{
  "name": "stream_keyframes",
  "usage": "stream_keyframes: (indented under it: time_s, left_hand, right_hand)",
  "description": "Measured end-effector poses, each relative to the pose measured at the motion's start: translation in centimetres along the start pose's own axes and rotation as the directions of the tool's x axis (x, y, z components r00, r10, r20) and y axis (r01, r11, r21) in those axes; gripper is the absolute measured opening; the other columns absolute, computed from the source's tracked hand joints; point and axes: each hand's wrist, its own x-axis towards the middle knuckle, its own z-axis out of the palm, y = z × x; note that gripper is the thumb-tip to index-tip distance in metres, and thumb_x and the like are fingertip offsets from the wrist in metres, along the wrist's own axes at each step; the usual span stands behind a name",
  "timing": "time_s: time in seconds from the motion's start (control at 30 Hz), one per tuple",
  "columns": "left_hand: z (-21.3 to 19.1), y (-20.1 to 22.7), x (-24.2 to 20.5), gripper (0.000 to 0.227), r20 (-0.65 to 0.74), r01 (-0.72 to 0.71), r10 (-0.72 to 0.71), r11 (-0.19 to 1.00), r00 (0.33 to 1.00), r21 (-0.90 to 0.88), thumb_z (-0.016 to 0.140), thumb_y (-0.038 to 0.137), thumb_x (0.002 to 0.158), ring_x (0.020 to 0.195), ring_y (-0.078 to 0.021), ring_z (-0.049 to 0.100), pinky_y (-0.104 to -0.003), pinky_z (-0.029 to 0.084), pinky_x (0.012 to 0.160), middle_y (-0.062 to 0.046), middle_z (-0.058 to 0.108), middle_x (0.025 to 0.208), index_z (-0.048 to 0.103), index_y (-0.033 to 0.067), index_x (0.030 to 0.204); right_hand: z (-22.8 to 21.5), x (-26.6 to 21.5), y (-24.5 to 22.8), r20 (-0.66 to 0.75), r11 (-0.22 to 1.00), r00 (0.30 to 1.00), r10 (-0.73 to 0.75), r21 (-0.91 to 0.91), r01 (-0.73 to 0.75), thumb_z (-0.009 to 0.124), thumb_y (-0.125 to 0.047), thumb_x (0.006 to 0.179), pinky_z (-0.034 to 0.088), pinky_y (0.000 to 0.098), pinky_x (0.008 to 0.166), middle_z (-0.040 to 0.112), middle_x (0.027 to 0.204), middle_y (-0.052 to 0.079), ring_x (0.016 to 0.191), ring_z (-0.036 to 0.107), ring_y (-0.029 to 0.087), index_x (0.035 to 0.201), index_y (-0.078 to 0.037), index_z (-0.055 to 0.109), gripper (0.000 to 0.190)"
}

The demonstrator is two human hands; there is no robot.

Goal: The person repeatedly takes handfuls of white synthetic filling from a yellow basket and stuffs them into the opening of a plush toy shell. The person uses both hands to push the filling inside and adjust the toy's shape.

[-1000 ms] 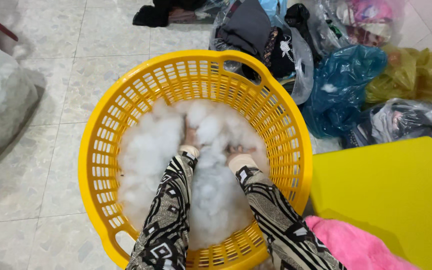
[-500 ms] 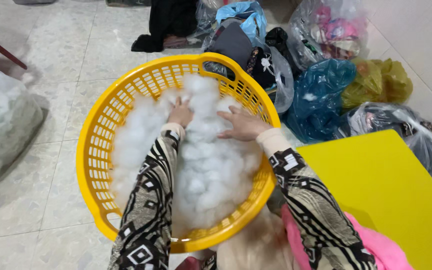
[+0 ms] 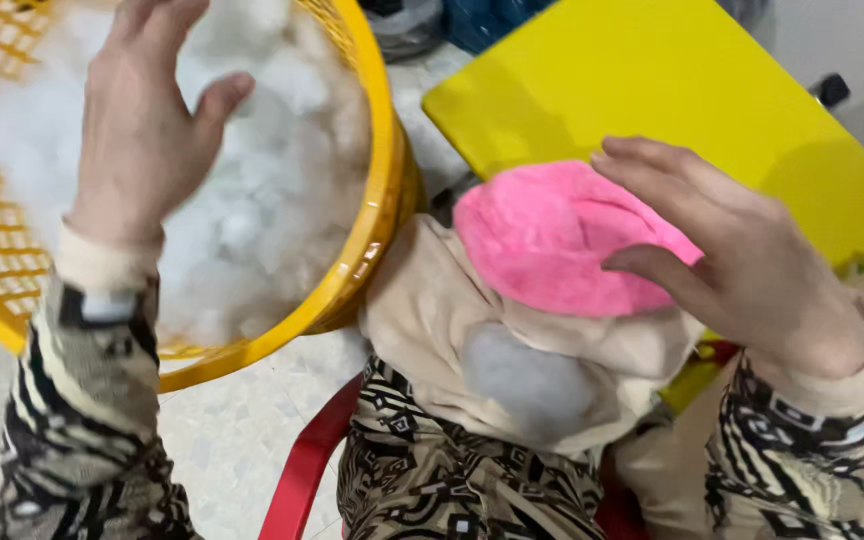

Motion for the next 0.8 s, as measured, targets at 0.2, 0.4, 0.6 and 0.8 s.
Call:
stream_keyframes:
  time_s: [0.2,0.4,0.6,0.8]
  left_hand:
    - [12.6,16.3,-9.3,0.016,0.096,-0.2,0.279,0.852,0.956,-0.484,0.075,0.011,0.094,0.092,-0.0245,0.067,-0.035,0.057,0.075,-0.01,0.067,0.11,0.074,0.0047,0.109]
    - [19.6,18.7,-14.8,0.041,0.341,-0.076,0.317,0.821,0.885,-0.566,0.082,0.036,0.083,0.109,-0.0253,0.061,-0.042,0.052,0.096,-0.007,0.065,0.115,0.073,0.0066,0.11]
    - [21.9,19.2,-19.2,0.106,0.436,-0.259,0.486,0.837,0.758,-0.483,0.086,0.063,0.053,0.149,-0.0412,0.021,-0.077,0.026,0.105,-0.022,0.034,0.159,0.068,0.0103,0.143]
    - [27.0,20.9,-21.2,0.027,0.349,-0.325,0.43,0.89,0.833,-0.321,0.081,0.016,0.082,0.144,-0.0323,0.047,-0.06,0.046,0.111,-0.011,0.057,0.146,0.074,0.0166,0.108]
  right_hand:
    - [8.4,-10.6,-0.7,0.136,0.872,0.902,0.41,0.232,-0.432,0.064,-0.004,0.09,0.058,0.0366,0.083,0.076,0.108,0.01,0.096,0.073,0.029,0.108,-0.004,0.07,0.019]
    - [12.8,-12.1,2.7,0.002,0.922,0.922,0.386,-0.004,-0.386,0.066,-0.008,0.091,0.046,0.0463,0.107,0.065,0.132,0.02,0.126,0.057,0.04,0.116,0.0,0.067,0.027]
    - [13.5,-13.5,1.5,0.007,0.858,0.863,0.505,0.108,-0.502,0.064,-0.014,0.095,0.05,0.0413,0.106,0.063,0.135,0.01,0.125,0.061,0.03,0.12,-0.007,0.065,0.026]
    - [17.6,-15.7,2.3,-0.113,0.813,0.81,0.576,-0.023,-0.581,0.071,-0.018,0.089,0.049,0.0442,0.089,0.064,0.115,0.01,0.107,0.062,0.031,0.114,-0.006,0.067,0.029]
